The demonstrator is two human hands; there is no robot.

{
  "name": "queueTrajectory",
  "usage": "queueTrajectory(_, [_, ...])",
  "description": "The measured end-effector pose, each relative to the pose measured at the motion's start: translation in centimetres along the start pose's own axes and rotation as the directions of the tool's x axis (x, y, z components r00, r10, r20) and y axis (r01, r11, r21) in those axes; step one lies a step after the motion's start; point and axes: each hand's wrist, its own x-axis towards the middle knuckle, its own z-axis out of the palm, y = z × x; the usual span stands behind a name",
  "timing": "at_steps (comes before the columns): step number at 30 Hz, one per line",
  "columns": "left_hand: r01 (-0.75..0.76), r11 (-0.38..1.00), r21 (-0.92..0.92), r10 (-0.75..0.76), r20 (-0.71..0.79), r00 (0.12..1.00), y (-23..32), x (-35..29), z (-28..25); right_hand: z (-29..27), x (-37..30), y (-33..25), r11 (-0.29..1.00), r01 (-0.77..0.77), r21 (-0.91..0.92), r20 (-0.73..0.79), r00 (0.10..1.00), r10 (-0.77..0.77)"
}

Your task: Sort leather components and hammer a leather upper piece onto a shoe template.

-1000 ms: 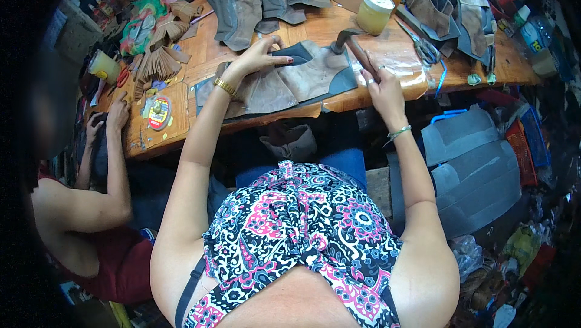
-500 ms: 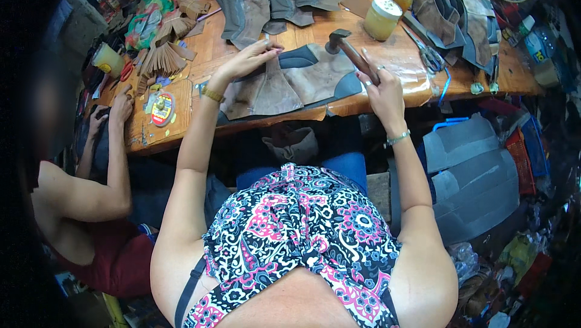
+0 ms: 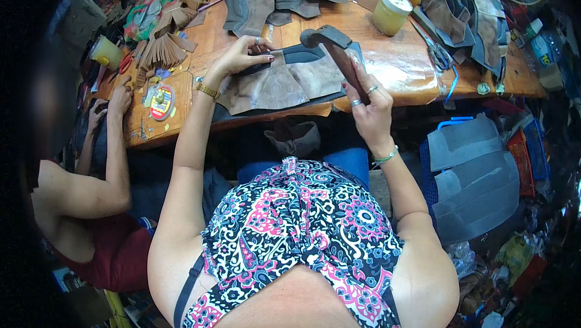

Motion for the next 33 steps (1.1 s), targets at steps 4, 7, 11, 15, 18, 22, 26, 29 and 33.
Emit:
queueTrajectory(4, [-0.043,0.999,0.019,0.044,-0.041,0.998,-0.6,0.1,0.3,1.9,-1.3,1.4,0.989,-0.076,-0.130,0.202,0.974,0.102])
queueTrajectory(7, [-0.014,1.000,0.004,0.014,-0.012,1.000,-1.1,-0.3,0.6,0.5,0.0,-0.4,0.969,-0.095,-0.230,0.326,0.930,0.169])
queueTrajectory(11, [0.055,0.998,-0.036,-0.054,0.016,0.998,-0.8,0.3,0.0,2.2,-0.2,-0.5,1.000,0.029,-0.002,0.098,0.995,-0.028])
queueTrajectory(15, [0.023,0.998,-0.050,-0.022,0.019,1.000,-0.9,0.4,-0.1,2.3,-1.1,0.1,0.975,-0.055,-0.216,0.291,0.949,0.118])
queueTrajectory(18, [0.035,0.999,0.018,-0.035,0.008,0.999,-1.7,0.1,0.0,2.1,0.2,-1.1,0.993,-0.010,-0.122,0.268,0.963,0.043])
queueTrajectory(22, [0.009,0.997,-0.073,-0.006,0.038,0.999,-1.4,0.9,-0.4,2.4,-0.7,-1.4,0.999,-0.019,0.046,0.086,0.996,0.015])
queueTrajectory(26, [0.000,0.997,-0.071,0.002,0.027,1.000,-2.1,0.2,-0.7,1.5,-0.2,-1.0,0.968,-0.077,-0.237,0.286,0.947,0.145])
queueTrajectory(29, [0.017,0.997,-0.076,-0.011,0.079,0.997,-2.0,0.1,-0.5,2.0,0.0,-2.4,0.992,-0.126,0.006,0.206,0.971,0.122])
queueTrajectory(33, [0.054,0.981,-0.185,-0.015,0.209,0.978,-2.8,1.7,-2.3,4.6,-0.7,-1.6,0.993,-0.075,-0.095,0.308,0.946,0.101])
